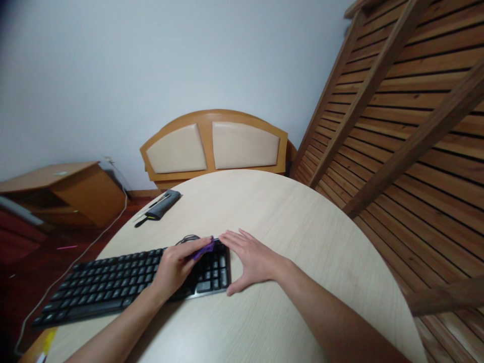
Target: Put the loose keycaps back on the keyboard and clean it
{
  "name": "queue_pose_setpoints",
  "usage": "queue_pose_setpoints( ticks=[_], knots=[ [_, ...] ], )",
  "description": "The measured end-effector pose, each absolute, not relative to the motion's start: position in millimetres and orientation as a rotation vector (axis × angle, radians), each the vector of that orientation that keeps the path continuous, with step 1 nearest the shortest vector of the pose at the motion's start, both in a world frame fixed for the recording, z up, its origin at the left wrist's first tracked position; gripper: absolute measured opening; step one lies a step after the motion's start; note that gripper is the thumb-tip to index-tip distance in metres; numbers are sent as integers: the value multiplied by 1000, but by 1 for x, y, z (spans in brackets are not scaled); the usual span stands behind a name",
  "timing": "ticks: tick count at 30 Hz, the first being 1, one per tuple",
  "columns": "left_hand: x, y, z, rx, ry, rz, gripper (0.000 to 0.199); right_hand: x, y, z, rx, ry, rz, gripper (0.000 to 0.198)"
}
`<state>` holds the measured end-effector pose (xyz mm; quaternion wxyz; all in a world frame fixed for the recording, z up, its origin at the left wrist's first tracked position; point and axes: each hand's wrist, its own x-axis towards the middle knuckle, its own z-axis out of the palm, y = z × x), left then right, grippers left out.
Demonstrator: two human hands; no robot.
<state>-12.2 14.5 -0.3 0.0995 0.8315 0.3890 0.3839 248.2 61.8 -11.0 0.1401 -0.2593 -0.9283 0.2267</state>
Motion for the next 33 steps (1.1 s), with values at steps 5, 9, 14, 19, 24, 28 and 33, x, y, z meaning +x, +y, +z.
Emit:
queue_pose_setpoints(
  ticks=[5, 9, 14, 19, 24, 28, 33],
  knots=[
    [-13, 19, -7, 2579, 1250, 908, 47, 247, 61, -11, -745, -2663, 646, 125],
    [-11, 17, -1, 2647, 1160, 853, 48, 247, 61, -11, -776, -2662, 639, 123],
    [-9, 16, 2, 2687, 1013, 789, 51, 249, 64, -11, -775, -2658, 636, 122],
    [-3, 12, 4, 2643, 780, 712, 41, 252, 68, -12, -781, -2648, 656, 122],
    [1, 7, 13, 2597, 665, 629, 30, 256, 72, -15, -769, -2636, 649, 121],
    [3, 4, 20, 2583, 618, 575, 28, 257, 72, -13, -782, -2644, 651, 120],
    [3, 2, 22, 2574, 621, 530, 29, 258, 73, -13, -773, -2643, 658, 119]
  ],
)
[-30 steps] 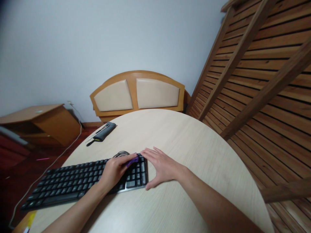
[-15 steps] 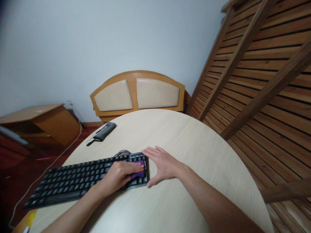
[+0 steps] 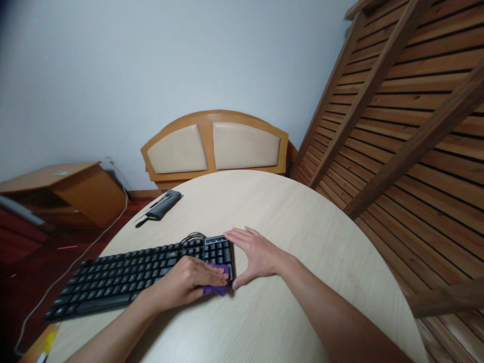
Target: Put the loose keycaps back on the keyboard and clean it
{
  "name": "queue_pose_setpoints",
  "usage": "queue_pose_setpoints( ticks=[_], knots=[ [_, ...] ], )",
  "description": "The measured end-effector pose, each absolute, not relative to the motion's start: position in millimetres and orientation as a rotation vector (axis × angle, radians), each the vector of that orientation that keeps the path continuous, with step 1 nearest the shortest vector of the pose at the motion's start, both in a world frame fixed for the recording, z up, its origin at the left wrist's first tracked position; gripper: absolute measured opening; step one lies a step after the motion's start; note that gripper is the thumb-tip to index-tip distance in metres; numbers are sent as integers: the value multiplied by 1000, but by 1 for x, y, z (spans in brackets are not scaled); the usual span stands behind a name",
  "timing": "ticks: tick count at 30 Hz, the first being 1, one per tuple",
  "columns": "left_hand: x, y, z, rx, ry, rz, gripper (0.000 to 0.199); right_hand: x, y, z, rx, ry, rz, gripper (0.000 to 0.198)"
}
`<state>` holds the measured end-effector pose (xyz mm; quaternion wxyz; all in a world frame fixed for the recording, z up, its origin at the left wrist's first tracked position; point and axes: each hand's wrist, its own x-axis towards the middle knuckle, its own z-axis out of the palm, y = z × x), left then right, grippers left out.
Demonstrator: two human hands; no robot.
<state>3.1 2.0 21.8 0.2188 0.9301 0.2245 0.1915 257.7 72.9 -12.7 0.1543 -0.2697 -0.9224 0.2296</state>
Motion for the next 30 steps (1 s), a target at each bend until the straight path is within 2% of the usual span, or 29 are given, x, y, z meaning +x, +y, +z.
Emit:
queue_pose_setpoints(
  ticks=[7, 14, 21, 25, 30],
  knots=[
    [5, -2, 24, 2522, 558, 552, 31, 260, 73, -17, -786, -2638, 678, 121],
    [8, 2, 12, 2675, 555, 1029, 32, 259, 74, -19, -738, -2649, 653, 124],
    [11, 1, 10, 2666, 569, 683, 29, 255, 68, -18, -741, -2642, 628, 127],
    [10, 0, 16, 2618, 537, 617, 33, 256, 67, -18, -744, -2644, 624, 126],
    [12, -3, 20, 2547, 503, 555, 28, 263, 72, -18, -789, -2641, 631, 121]
  ],
)
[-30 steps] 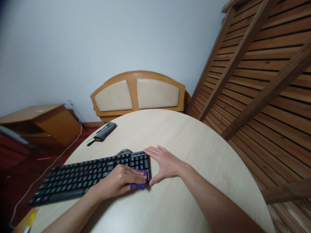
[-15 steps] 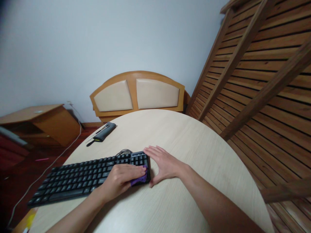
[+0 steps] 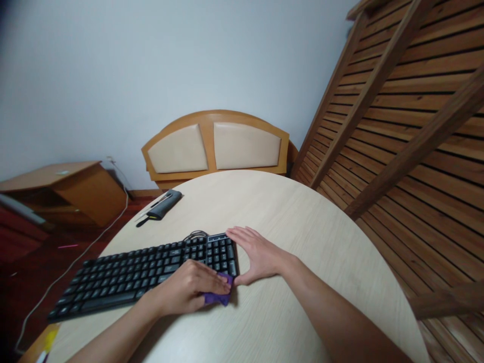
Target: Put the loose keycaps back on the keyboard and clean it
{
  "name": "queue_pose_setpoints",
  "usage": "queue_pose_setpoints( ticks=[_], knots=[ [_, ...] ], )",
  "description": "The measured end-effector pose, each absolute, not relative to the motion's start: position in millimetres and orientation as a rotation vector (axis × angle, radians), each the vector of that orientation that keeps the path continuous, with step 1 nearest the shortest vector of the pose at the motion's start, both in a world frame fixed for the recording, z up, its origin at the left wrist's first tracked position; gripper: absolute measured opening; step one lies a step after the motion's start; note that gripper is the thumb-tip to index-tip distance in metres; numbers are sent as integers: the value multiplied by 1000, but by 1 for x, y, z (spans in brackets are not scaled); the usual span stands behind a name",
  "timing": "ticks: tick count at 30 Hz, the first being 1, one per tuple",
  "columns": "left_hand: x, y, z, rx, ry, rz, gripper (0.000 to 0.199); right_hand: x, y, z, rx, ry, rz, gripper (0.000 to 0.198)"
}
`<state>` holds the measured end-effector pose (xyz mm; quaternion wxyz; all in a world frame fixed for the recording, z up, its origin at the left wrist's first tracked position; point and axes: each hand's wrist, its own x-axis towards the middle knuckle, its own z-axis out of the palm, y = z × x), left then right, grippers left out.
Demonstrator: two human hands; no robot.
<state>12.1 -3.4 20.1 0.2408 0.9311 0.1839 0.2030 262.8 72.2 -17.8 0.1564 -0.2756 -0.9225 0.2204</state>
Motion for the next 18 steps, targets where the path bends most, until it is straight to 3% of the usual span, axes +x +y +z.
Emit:
queue_pose_setpoints(
  ticks=[3, 6, 11, 14, 18],
  knots=[
    [11, -3, 19, 2507, 516, 586, 28, 269, 75, -16, -823, -2626, 649, 122],
    [2, 2, 14, 2530, 646, 852, 28, 273, 77, -16, -844, -2615, 676, 122],
    [-25, 19, 0, 2484, 1319, 1258, 34, 271, 77, -19, -808, -2602, 647, 120],
    [-35, 28, -4, 2359, 1616, 1220, 33, 267, 75, -20, -796, -2595, 616, 119],
    [-36, 33, -7, 2316, 1678, 1039, 31, 264, 72, -18, -774, -2588, 607, 114]
  ],
)
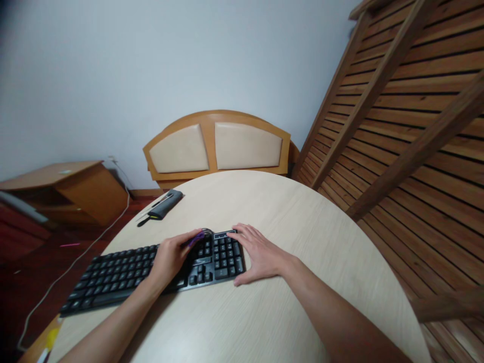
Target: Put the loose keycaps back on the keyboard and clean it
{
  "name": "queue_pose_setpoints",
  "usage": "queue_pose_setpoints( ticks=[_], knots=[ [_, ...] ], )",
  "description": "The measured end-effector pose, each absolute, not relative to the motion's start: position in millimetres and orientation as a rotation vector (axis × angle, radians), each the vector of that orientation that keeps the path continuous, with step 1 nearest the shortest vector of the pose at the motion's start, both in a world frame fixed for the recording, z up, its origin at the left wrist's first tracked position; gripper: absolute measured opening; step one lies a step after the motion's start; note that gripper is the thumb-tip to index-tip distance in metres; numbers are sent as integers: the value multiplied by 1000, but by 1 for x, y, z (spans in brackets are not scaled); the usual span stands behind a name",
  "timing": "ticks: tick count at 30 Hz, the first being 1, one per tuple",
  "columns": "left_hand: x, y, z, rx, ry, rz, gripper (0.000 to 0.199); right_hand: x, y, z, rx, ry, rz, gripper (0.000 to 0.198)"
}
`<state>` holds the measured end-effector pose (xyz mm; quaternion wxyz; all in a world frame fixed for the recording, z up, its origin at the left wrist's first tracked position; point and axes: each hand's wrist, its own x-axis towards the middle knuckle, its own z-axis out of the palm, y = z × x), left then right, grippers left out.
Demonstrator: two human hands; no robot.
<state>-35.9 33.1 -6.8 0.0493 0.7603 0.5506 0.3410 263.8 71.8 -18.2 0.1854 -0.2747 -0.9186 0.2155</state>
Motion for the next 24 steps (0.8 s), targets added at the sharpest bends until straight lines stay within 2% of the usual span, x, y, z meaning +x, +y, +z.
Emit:
queue_pose_setpoints(
  ticks=[6, 24],
  knots=[
    [-32, 33, -10, 2424, 1521, 899, 38, 259, 69, -19, -729, -2587, 584, 113],
    [-34, 31, 4, 2551, 1088, 761, 32, 260, 70, -15, -788, -2568, 589, 111]
  ],
)
